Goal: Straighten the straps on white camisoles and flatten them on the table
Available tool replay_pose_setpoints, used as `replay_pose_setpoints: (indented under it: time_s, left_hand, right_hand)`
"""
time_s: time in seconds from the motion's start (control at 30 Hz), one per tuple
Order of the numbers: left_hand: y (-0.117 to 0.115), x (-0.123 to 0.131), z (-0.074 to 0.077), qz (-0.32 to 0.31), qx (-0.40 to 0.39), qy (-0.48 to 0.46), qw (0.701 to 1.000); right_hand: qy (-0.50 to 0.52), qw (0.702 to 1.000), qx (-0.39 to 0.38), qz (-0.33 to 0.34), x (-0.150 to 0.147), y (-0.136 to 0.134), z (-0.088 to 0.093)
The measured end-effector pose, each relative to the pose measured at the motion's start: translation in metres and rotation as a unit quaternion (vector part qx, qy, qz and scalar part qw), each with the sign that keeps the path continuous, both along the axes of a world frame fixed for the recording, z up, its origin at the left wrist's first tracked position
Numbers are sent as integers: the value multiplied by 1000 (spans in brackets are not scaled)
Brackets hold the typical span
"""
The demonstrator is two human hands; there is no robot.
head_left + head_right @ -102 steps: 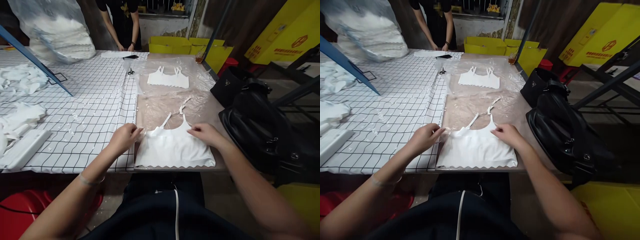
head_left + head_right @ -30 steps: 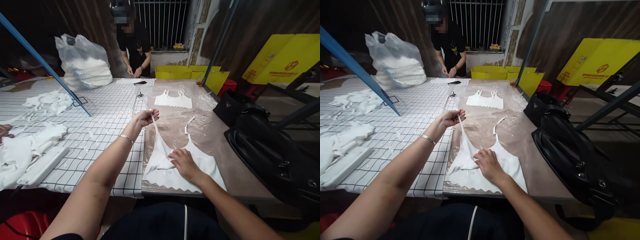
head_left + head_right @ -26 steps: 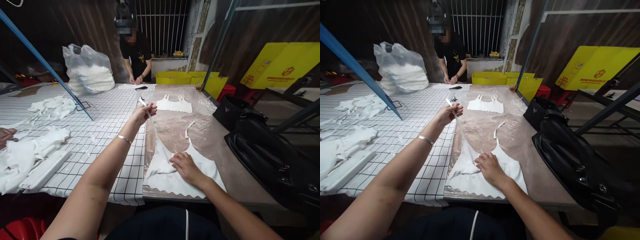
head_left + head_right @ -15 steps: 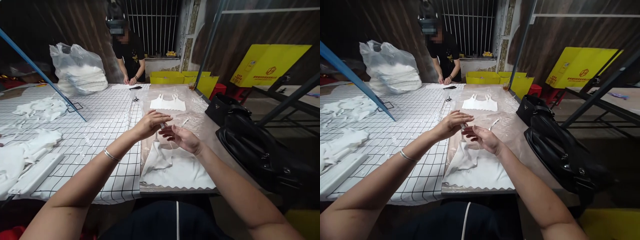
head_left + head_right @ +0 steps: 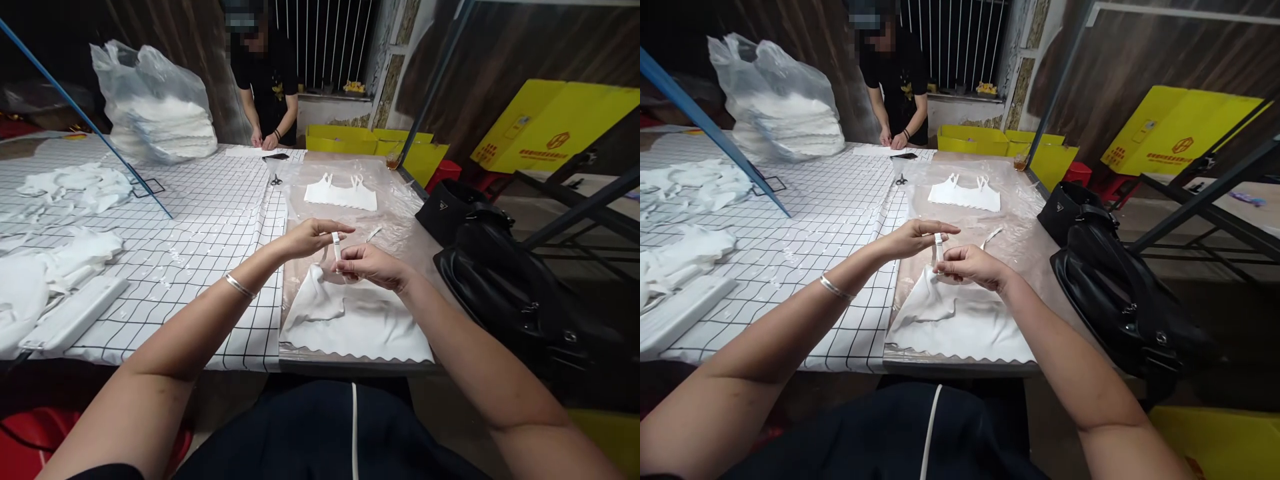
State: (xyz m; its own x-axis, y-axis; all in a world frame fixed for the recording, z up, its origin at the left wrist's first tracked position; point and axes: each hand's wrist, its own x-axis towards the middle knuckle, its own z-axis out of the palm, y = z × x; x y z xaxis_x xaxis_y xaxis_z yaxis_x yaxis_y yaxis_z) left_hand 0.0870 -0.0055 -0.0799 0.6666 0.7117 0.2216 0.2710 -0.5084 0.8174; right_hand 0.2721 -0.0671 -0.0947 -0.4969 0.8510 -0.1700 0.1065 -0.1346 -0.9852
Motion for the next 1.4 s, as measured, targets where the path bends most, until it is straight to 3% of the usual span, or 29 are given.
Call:
replay_pose_setpoints:
  time_s: [0.13, 0.17, 0.27, 0.33, 0.53, 0.6, 0.67, 0.77, 0.9, 1.1, 1.23, 1.4]
  left_hand:
    - [-19, -7, -31, 163, 116, 88, 976]
    - [-29, -8, -41, 152, 128, 106, 974]
    - [-60, -11, -69, 2, 106, 173, 979]
    - [-73, -14, -79, -54, 101, 218, 969]
    - [-64, -36, -71, -104, 64, 267, 956]
    - [-60, -39, -68, -77, 23, 249, 965]
    - [-61, -35, -69, -11, -15, 241, 970]
    - [-69, -15, -76, 82, -54, 271, 958]
    - [-78, 4, -85, 126, -76, 277, 950]
    - [-81, -5, -99, 146, -88, 166, 971]
    - [-83, -9, -107, 135, -125, 88, 979]
    - [-84, -9, -108, 136, -129, 63, 980]
  right_hand:
    - [46, 993, -91, -67, 10, 2, -11]
    - [60, 988, -103, -93, 13, 3, -14]
    - [84, 979, -109, -154, 22, 7, -22]
    - [93, 972, -113, -183, 26, 8, -30]
    - [112, 958, -142, -222, 23, 1, -74]
    - [115, 952, -148, -241, 21, -1, -85]
    - [112, 950, -145, -253, 20, -2, -91]
    - [80, 959, -138, -236, 17, -4, -90]
    - [18, 976, -93, -195, 12, -12, -84]
    - [-77, 986, 71, -133, 6, -27, -84]
    - [-119, 982, 103, -107, 4, -33, -86]
    - [-169, 974, 110, -107, 3, -36, -85]
